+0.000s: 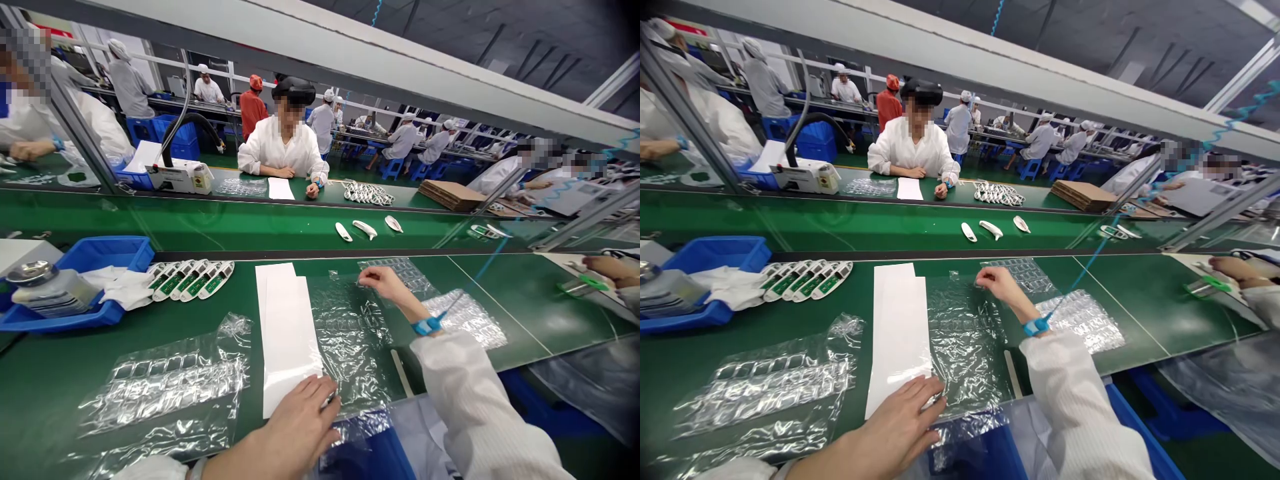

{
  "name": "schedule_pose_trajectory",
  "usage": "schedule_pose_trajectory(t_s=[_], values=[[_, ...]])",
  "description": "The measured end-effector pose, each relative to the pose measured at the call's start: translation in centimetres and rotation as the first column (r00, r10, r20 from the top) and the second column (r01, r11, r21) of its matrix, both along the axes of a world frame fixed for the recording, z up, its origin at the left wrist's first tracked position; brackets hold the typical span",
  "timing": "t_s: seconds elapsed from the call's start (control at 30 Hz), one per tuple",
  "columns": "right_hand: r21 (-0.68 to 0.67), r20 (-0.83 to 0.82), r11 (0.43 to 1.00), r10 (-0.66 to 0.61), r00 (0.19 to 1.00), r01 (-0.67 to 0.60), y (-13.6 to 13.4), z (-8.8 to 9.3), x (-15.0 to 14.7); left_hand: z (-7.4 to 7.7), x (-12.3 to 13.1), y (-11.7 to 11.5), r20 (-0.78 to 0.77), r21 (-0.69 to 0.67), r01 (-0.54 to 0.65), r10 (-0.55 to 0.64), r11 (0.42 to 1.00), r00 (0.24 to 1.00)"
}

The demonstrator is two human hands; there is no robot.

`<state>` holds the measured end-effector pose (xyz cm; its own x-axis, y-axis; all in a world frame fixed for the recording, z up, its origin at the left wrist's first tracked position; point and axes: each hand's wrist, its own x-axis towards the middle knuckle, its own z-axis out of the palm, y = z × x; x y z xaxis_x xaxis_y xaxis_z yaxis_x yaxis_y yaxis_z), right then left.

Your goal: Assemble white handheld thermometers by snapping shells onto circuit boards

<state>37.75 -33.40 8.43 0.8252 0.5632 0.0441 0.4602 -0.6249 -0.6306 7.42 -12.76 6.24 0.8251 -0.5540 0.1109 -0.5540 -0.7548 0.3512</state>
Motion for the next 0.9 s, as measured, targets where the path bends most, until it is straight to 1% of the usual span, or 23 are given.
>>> schedule_pose_trajectory(t_s=[0.07,0.13,0.2,0.27,0.47,0.63,0.77,0.83,0.9], values=[[-0.012,-0.054,0.998,0.061,0.997,-0.062,0.1,0.0,-2.5,-0.1,0.0,0.0,0.018,-0.005,-0.006,0.006,1.0,1.0],[-0.031,-0.091,0.995,0.095,0.991,-0.098,0.1,-0.1,-4.3,-0.2,-0.1,-0.1,0.029,-0.012,-0.01,0.01,1.0,1.0],[-0.049,-0.112,0.992,0.11,0.988,-0.116,0.2,-0.2,-5.2,-0.1,-0.2,-0.1,0.03,-0.022,-0.016,0.016,1.0,0.999],[-0.061,-0.129,0.99,0.122,0.984,-0.131,0.3,-0.3,-5.4,-0.1,-0.2,-0.1,0.03,-0.032,-0.021,0.021,0.999,0.999],[-0.083,-0.173,0.976,0.183,0.968,-0.2,0.3,-0.6,-5.0,-0.2,-0.2,-0.1,0.024,-0.031,-0.013,0.013,0.999,1.0],[-0.085,-0.095,0.974,0.2,0.975,-0.208,0.0,-1.9,-4.5,-0.2,-0.2,-0.1,0.027,-0.031,-0.005,0.006,1.0,1.0],[-0.073,-0.007,0.982,0.175,0.984,-0.175,0.0,-2.7,-3.8,-0.5,-0.2,-0.1,0.011,-0.024,-0.008,0.009,1.0,1.0],[-0.066,0.046,0.99,0.128,0.991,-0.125,-0.1,-2.7,-2.5,-0.5,-0.2,-0.1,0.001,-0.025,-0.008,0.008,1.0,1.0],[-0.058,0.114,0.998,0.044,0.992,-0.038,-0.3,-2.5,-0.5,-0.5,-0.2,-0.1,-0.012,-0.022,-0.008,0.007,1.0,1.0]])
